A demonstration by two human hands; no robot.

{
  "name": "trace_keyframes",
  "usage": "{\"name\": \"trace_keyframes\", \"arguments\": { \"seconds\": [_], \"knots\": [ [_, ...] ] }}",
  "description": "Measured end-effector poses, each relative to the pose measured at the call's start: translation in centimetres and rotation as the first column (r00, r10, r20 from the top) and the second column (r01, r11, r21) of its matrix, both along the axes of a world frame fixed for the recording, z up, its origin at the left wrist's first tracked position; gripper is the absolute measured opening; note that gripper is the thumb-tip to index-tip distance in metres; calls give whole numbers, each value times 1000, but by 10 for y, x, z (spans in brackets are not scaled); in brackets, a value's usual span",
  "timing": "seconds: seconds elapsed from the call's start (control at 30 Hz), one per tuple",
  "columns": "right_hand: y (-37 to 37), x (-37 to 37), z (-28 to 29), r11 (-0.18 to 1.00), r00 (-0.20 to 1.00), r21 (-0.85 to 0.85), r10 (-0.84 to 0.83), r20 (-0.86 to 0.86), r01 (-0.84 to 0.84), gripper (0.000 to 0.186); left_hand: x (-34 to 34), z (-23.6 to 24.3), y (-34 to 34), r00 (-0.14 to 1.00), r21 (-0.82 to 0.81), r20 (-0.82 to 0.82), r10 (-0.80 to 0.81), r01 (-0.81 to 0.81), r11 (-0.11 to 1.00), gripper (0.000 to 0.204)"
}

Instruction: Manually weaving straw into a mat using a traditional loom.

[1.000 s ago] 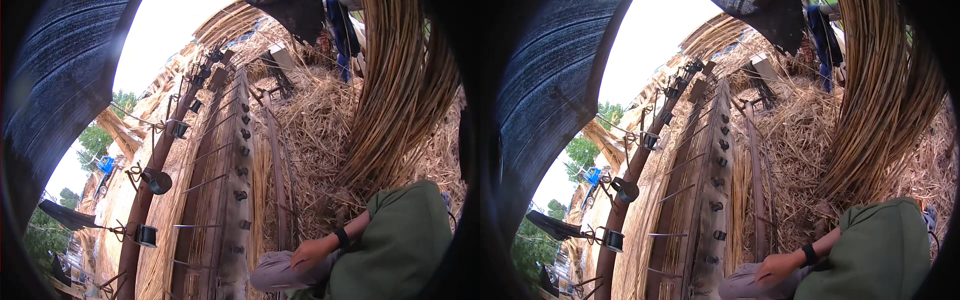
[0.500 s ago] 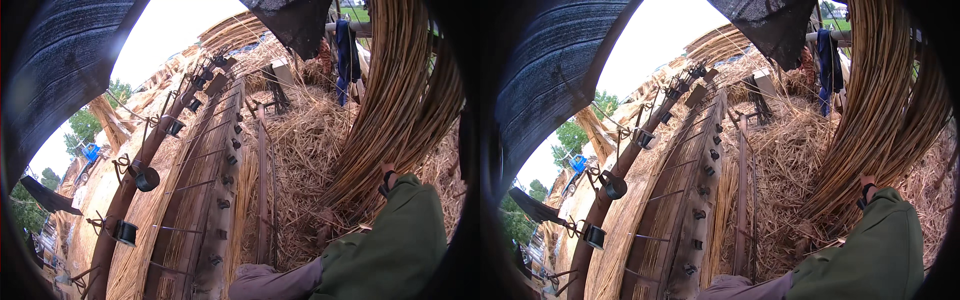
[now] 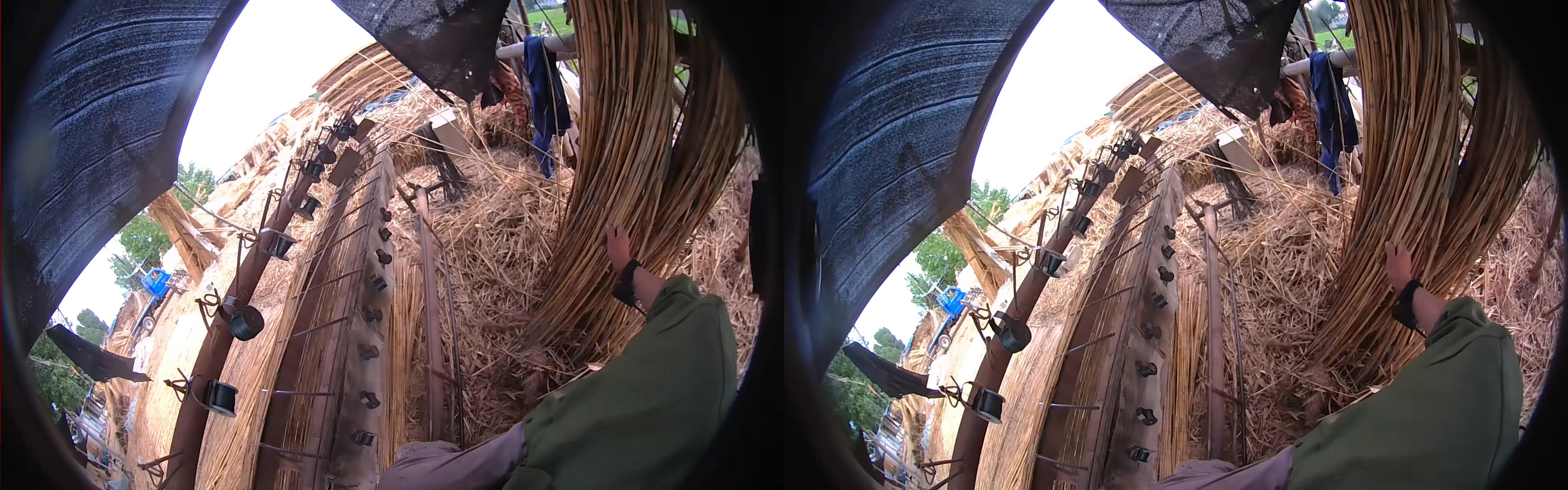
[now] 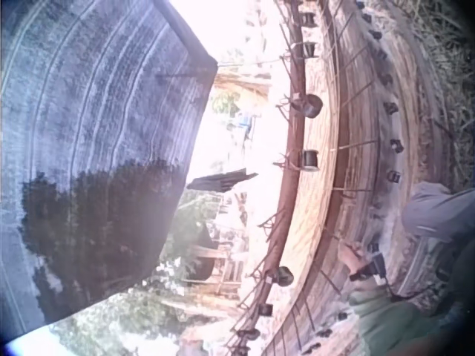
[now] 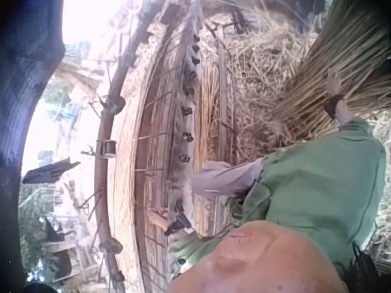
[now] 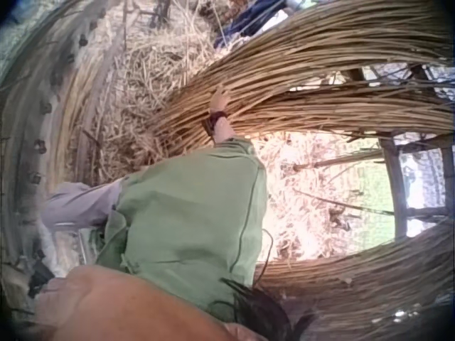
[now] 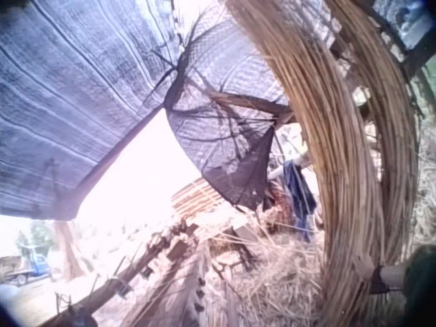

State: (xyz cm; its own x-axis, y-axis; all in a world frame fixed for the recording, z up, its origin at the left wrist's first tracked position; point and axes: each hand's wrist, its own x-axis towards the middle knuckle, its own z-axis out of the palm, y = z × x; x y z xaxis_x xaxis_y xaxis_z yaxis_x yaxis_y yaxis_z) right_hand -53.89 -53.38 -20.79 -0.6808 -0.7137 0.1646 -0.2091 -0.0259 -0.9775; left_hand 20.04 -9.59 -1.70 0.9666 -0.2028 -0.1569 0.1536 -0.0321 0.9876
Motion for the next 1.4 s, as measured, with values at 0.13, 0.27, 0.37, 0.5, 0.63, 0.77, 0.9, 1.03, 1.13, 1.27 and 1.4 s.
{"name": "trace_keyframes", "arguments": {
  "seconds": [0.13, 0.27, 0.37, 0.5, 0.63, 0.77, 0.9, 1.03, 1.13, 1.27, 1.4],
  "knots": [
    [45, 118, 43, 904, 957, -316, 259, -131, -288, 20, 8, -8, 4, 996, -101, -24, -86, 83, 991, 28],
    [88, 233, 69, 685, 721, -234, 680, -137, -690, 13, 5, -36, 11, 341, 219, 913, -225, 59, 974, 23],
    [122, 316, 86, 381, 395, -148, 727, -562, -913, 10, -17, -50, 13, 928, -222, 367, -61, 151, 963, 23],
    [184, 421, 122, -236, -13, -244, 743, -669, -941, 19, -78, -43, 19, 979, -508, -124, -159, 74, 858, 11],
    [265, 491, 156, -639, -509, 2, 611, -606, -770, 23, -151, -11, 44, 934, -182, 104, -343, 356, 916, 49],
    [312, 507, 166, -795, -746, 250, 339, -573, -553, 29, -191, 29, 82, 911, -162, 343, -230, 298, 941, 53],
    [302, 493, 145, -755, -677, 300, 246, -694, -583, 26, -194, 57, 122, 881, -492, 318, 351, -163, 855, 20],
    [245, 474, 126, -542, -502, 370, 113, -858, -754, 19, -194, 54, 154, 759, -728, 50, 649, -417, 544, 33],
    [197, 467, 131, -381, -441, 366, 130, -888, -849, 16, -196, 29, 155, 683, -677, -62, 728, -564, 472, 32],
    [174, 468, 143, -279, -426, 388, 90, -900, -879, 18, -220, -20, 139, 725, -542, -120, 678, -620, 567, 22],
    [191, 477, 145, -448, -271, 200, 101, -957, -871, 16, -213, -69, 124, 889, -264, 188, 418, -364, 893, 40]
  ]
}}
